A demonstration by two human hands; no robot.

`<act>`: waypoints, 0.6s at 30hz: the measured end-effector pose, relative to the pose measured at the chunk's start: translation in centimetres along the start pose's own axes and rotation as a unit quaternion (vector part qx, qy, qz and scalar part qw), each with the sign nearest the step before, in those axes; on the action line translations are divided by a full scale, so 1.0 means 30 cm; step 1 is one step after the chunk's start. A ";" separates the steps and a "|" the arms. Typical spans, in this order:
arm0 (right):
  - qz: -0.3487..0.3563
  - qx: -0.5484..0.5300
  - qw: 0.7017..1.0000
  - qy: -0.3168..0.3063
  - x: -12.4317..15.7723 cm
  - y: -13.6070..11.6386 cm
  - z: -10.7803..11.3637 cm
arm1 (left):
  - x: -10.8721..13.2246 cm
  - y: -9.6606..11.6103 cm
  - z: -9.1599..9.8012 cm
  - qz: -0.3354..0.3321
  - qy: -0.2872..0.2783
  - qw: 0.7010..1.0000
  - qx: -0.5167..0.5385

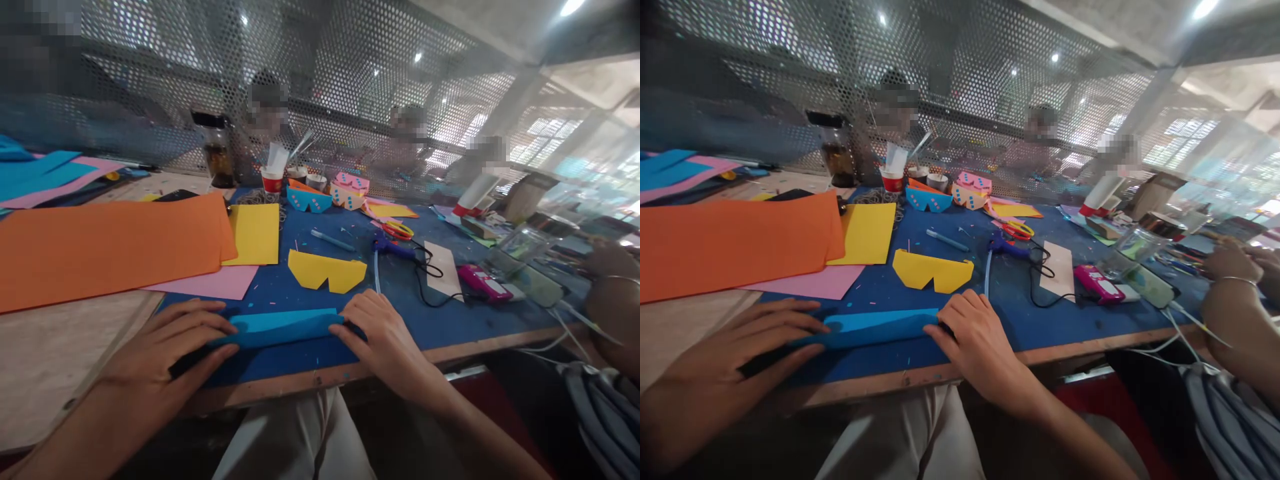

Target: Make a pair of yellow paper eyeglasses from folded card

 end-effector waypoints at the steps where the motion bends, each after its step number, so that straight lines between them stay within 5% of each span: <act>1: -0.006 0.002 1.000 -0.002 -0.004 -0.002 0.003 | -0.003 0.002 0.002 0.001 0.001 1.000 -0.001; 18: -0.060 -0.012 0.998 -0.005 -0.036 -0.007 0.005 | -0.036 0.025 -0.012 0.034 0.024 0.998 -0.052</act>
Point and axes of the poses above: each hand's wrist, its own x-axis away from the middle knuckle, its own z-axis out of the back of the hand, y = z × x, the point moved 2 cm from there along -x, towards the middle knuckle, and after that the axes turned 11 degrees about -y, right-handed, at the moved point
